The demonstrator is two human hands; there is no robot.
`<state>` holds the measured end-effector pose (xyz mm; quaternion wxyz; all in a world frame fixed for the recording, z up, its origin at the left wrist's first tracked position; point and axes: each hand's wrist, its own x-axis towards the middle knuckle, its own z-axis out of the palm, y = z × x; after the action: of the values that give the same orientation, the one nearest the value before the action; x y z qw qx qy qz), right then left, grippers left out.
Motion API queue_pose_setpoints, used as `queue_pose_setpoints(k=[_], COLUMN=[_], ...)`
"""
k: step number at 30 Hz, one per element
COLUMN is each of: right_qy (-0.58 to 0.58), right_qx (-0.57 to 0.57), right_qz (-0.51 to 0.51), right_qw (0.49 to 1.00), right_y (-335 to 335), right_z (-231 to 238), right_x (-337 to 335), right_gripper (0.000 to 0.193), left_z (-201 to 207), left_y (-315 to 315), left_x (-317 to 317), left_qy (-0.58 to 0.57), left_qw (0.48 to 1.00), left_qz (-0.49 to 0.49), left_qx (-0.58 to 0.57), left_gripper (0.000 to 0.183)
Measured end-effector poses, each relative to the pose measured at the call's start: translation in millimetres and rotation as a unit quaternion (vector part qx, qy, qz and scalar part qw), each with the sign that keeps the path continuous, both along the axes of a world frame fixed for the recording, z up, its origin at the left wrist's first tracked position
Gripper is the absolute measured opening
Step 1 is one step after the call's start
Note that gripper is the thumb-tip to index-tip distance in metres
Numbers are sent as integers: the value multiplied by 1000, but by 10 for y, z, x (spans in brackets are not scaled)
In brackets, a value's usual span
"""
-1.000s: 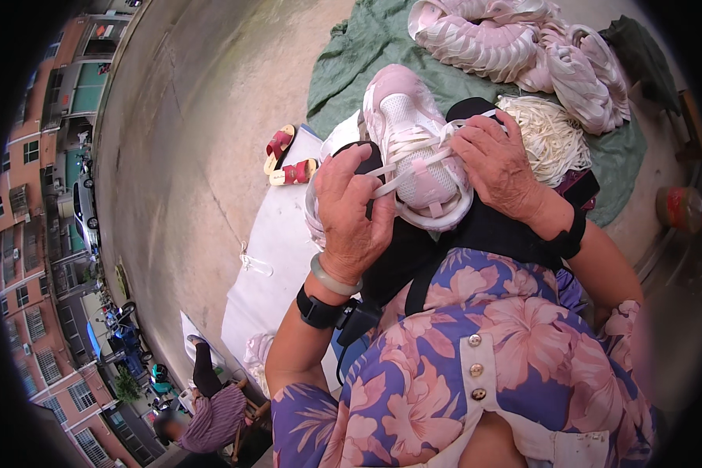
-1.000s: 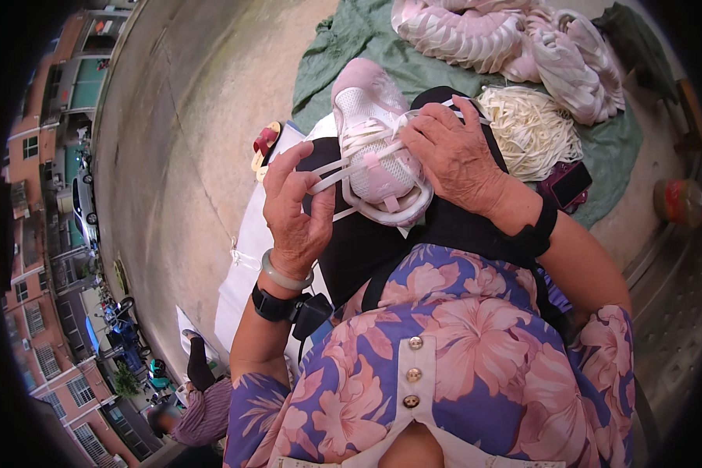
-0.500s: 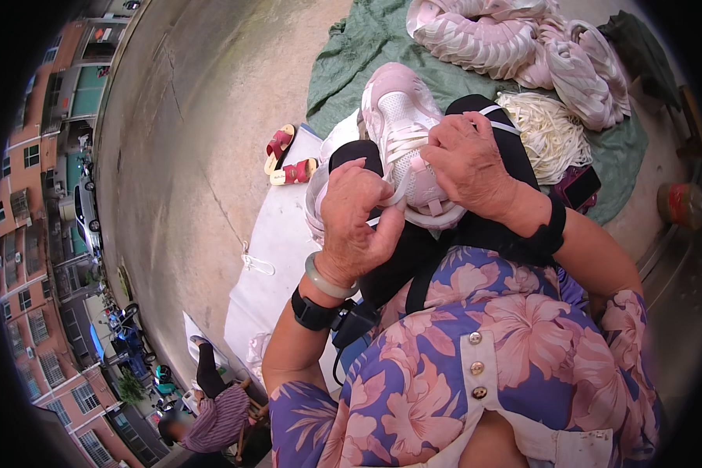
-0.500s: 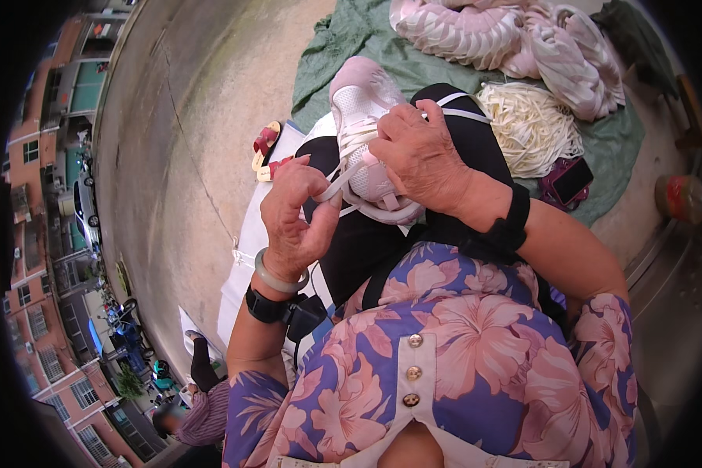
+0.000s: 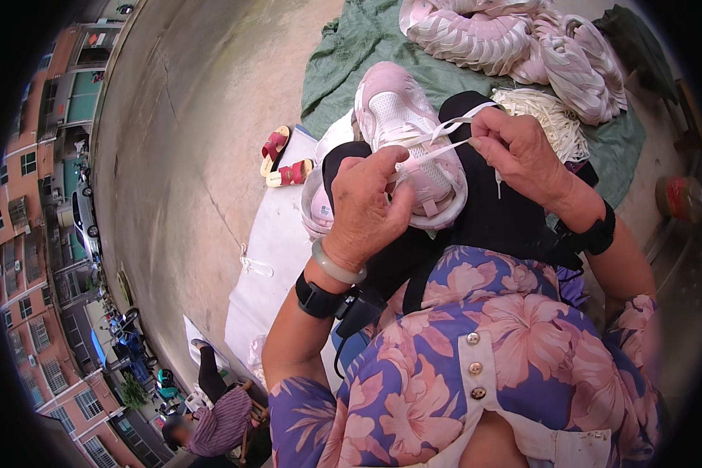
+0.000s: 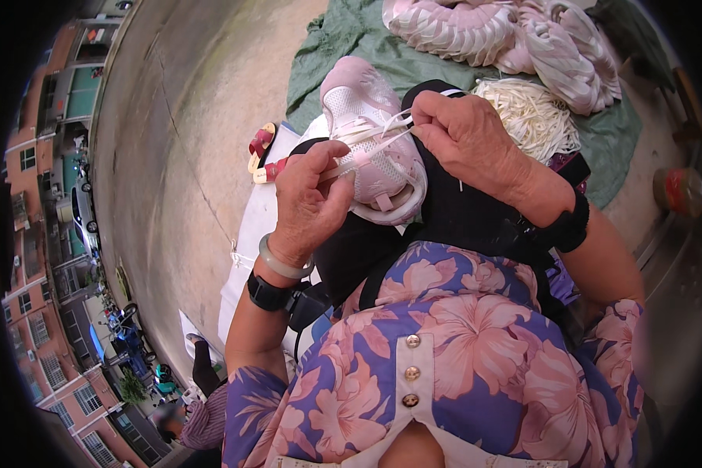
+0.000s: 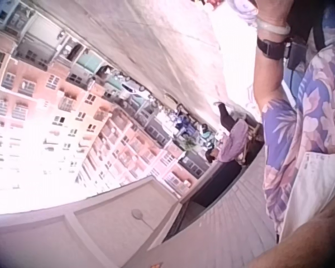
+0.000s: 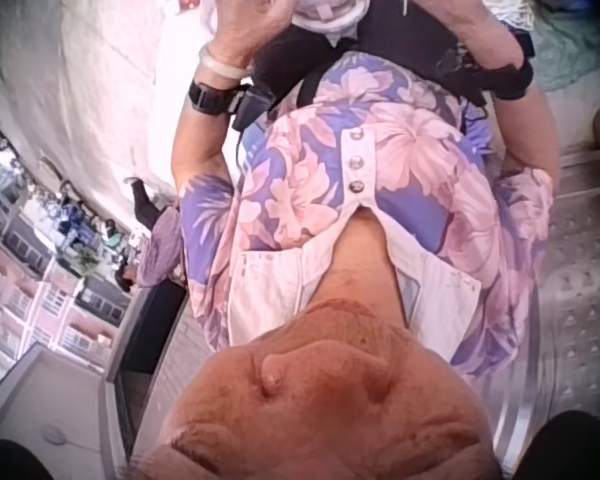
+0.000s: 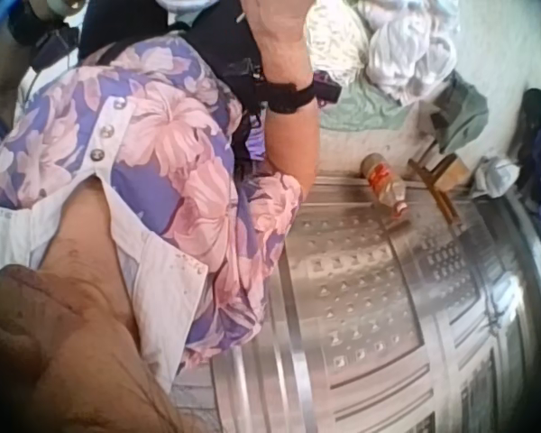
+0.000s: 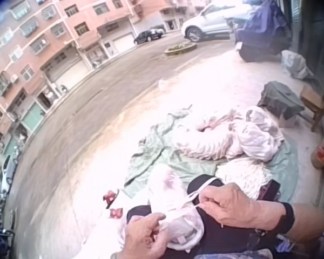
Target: The recorder is lacing a white and pink athletic shoe while sitting outdoors.
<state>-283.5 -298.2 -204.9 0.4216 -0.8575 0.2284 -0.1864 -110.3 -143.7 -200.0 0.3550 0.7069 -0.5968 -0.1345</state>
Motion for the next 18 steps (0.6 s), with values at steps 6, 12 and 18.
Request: queue_pose_setpoints(k=[6,12,18], right_qy=[-77,-92,39], right_qx=[253,512,-1], right_qz=[62,79,20], right_qw=[962,851,999], right_y=[-101,-167,125], right_z=[554,116,-363], right_x=[85,223,237], right_gripper=[12,22,32], left_z=[-103,-141,-181], left_y=[-248,-185,3], left_x=[-80,84,170], left_qy=[81,305,523], left_qw=[995,950,843], left_qz=[-12,47,127], left_qx=[57,51,-4], left_gripper=[19,25,41])
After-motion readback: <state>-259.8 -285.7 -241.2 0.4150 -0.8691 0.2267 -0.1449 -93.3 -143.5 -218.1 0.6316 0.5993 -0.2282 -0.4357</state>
